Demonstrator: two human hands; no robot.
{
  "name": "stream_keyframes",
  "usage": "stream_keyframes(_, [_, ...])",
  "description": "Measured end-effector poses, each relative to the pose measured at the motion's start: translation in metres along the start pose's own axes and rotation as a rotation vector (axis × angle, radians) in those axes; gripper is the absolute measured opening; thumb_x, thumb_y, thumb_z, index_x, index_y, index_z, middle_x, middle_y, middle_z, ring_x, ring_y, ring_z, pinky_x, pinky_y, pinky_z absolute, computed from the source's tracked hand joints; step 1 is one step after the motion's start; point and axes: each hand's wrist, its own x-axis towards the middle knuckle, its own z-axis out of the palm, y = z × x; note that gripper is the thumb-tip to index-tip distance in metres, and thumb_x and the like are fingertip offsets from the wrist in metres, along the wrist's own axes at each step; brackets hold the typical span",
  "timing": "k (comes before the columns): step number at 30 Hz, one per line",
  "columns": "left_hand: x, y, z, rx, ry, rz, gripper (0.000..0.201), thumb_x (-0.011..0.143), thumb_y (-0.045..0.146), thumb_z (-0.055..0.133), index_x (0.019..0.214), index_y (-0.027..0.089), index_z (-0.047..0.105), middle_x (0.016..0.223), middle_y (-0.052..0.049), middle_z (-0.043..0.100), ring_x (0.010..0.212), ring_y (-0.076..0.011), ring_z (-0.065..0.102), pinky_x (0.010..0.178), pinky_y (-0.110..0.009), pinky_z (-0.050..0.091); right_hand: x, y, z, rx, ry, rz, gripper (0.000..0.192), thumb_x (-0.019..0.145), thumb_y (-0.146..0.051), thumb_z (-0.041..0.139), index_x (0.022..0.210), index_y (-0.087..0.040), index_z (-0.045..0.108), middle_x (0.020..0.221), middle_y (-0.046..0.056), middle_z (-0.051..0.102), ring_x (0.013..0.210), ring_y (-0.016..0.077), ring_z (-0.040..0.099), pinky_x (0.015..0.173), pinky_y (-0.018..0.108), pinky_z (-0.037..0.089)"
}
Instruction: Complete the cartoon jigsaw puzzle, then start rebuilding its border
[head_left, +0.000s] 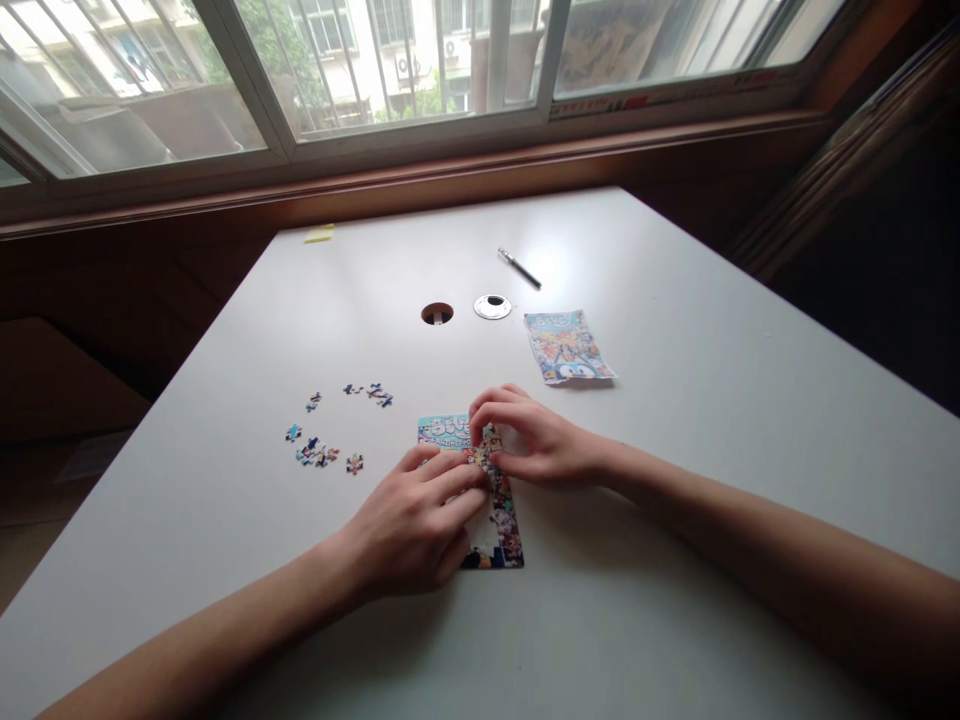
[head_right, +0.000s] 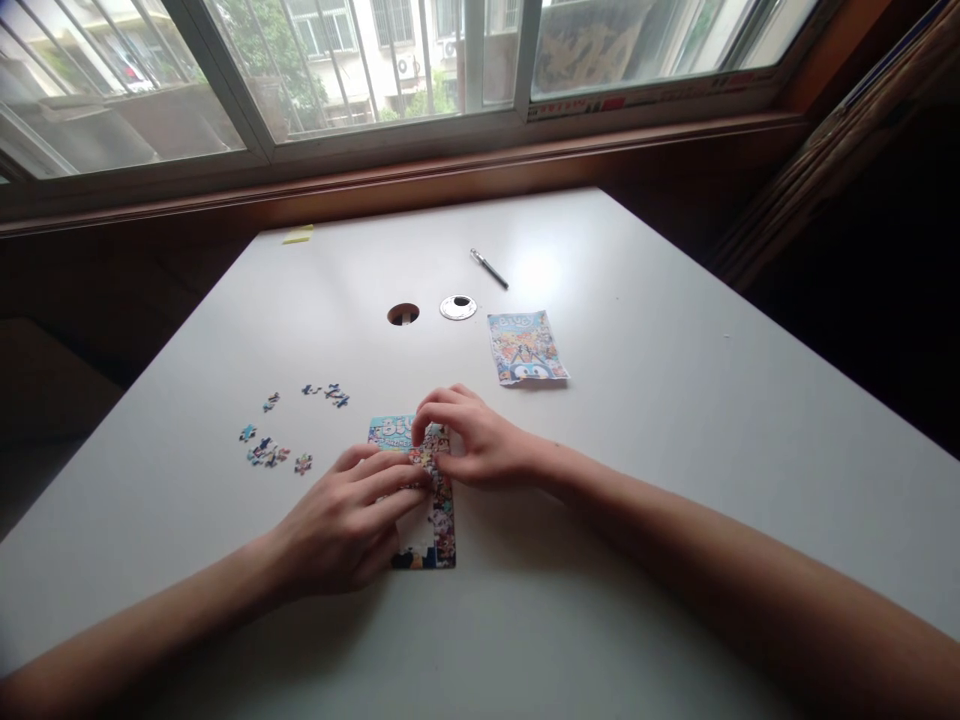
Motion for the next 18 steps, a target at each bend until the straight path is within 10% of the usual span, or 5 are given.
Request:
stream_keyframes(6, [-0.005, -0.018, -0.037, 0.028, 0.148, -0.136, 0.022, 0.087, 0.011, 0.054, 0.104, 0.022, 0.064, 0.103, -0.003, 0.071, 0.097, -0.0202, 0.061, 0.088, -0.039, 0.043, -0.001, 0.002, -0.003, 0.004, -0.039, 0.017, 0.037, 0.071, 0.0, 0.058, 0.099, -0.023, 0.062, 0.106, 0.005, 0.057, 0.108, 0.0225, 0.05, 0.098, 0.041, 0.044])
stream_keyframes(13, [-0.082, -0.106, -0.067, 0.224, 0.491, -0.452, 0.013, 0.082, 0.012, 0.057, 0.083, 0.02, 0.067, 0.085, -0.003, 0.069, 0.086, -0.0206, 0.061, 0.082, -0.037, 0.051, 0.0, 0.008, 0.002, 0.137, 0.114, 0.097, 0.024, 0.074, -0.005, 0.052, 0.09, -0.022, 0.057, 0.092, 0.002, 0.058, 0.086, 0.0178, 0.053, 0.079, 0.034, 0.046])
stream_keyframes(18, [-0.11, -0.128, -0.07, 0.137, 0.305, -0.511, 0.015, 0.083, 0.016, 0.055, 0.085, 0.02, 0.07, 0.089, -0.004, 0.069, 0.091, -0.0208, 0.061, 0.085, -0.036, 0.051, -0.002, 0.012, 0.007, 0.202, 0.201, 0.217, 0.012, 0.078, -0.013, 0.055, 0.085, -0.022, 0.054, 0.08, 0.001, 0.054, 0.072, 0.0162, 0.05, 0.064, 0.03, 0.044])
